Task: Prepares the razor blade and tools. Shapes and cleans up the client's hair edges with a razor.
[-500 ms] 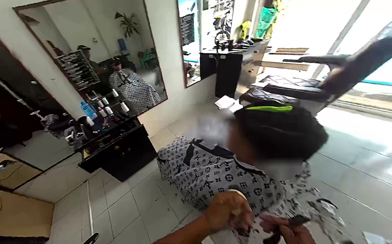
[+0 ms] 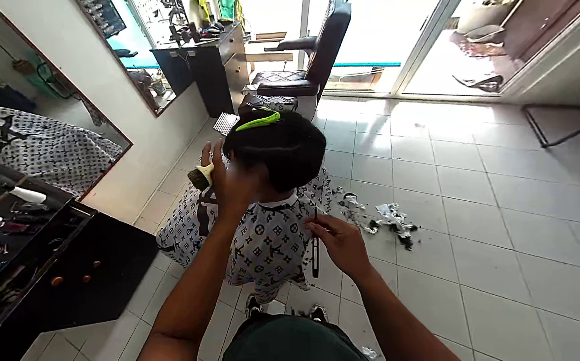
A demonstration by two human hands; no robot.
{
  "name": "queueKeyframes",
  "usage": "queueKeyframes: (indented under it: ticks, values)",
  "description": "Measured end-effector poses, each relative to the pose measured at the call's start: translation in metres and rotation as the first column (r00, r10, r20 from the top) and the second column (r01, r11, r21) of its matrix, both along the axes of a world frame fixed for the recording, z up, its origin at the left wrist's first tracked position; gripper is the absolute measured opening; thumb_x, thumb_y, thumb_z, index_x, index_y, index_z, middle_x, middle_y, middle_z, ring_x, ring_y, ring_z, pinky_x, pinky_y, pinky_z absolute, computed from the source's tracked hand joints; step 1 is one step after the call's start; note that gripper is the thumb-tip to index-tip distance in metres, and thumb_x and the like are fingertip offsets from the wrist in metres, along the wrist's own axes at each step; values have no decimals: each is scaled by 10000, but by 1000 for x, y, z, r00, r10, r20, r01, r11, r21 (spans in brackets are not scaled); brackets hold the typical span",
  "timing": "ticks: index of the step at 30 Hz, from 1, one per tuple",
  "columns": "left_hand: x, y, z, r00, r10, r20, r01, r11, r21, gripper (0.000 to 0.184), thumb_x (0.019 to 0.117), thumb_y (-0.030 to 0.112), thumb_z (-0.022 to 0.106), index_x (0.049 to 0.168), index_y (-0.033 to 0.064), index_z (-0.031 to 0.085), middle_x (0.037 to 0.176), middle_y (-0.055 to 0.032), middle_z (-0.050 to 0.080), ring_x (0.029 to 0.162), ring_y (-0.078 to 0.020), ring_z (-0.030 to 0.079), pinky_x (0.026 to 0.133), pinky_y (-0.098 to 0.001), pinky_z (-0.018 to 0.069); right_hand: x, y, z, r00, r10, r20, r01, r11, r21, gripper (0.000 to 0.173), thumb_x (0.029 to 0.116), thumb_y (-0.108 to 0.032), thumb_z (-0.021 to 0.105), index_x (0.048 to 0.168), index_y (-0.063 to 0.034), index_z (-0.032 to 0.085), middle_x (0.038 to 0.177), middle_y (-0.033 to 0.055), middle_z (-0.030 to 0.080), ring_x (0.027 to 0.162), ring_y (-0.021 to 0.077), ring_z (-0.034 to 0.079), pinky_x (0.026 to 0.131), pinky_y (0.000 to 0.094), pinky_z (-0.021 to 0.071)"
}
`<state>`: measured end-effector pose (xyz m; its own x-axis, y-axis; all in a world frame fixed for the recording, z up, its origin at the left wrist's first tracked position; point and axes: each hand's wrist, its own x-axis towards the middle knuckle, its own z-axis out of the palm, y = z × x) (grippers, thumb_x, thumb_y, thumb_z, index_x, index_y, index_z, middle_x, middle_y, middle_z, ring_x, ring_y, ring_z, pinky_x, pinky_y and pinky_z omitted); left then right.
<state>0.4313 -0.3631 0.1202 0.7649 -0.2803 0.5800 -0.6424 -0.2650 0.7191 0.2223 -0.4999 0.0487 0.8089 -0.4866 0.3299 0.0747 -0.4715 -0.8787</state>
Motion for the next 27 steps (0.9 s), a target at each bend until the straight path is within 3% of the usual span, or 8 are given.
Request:
queueKeyframes:
  ticks: [4,8,12,16,27]
  values:
    - [8,3,-7,995,-87,-54,93,988,123,1218,667,287,969,1631,129,242,1705,-205,34,1460,-425,349,1063,-608,443,32,13,16,994,-110,-3,106,971,-213,220,983,-162,651,1078,-5,772,993,143,760,872,189,744,801,321,613]
    - [18,16,-16,980,-141,-138,161,977,140,1154,706,286,940,1623,100,264,1699,-232,30,1499,-452,263,1104,-638,376,51,24,30,972,-222,-78,186,928,-324,175,957,-140,699,1033,-4,779,957,163,756,856,273,736,793,436,598]
    - [31,25,-23,966,-182,-183,207,971,122,1178,689,366,940,1613,67,273,1693,-257,36,1494,-450,277,1111,-612,372,65,39,35,943,-290,-161,206,892,-401,150,950,-98,719,1059,-17,783,998,186,744,903,341,725,820,530,578]
    - [40,26,-26,955,-217,-203,243,964,112,1193,689,396,938,1614,61,262,1685,-274,53,1467,-449,326,1101,-582,394,78,47,35,919,-360,-158,246,841,-481,151,953,-91,715,1067,-15,779,1008,208,733,904,371,719,813,559,569]
    - [51,25,-28,934,-262,-243,288,954,79,1221,635,270,973,1617,86,271,1686,-277,30,1500,-473,245,1131,-627,337,93,53,46,883,-424,-200,244,780,-576,157,970,-102,690,1054,2,772,995,227,724,895,403,711,806,584,564]
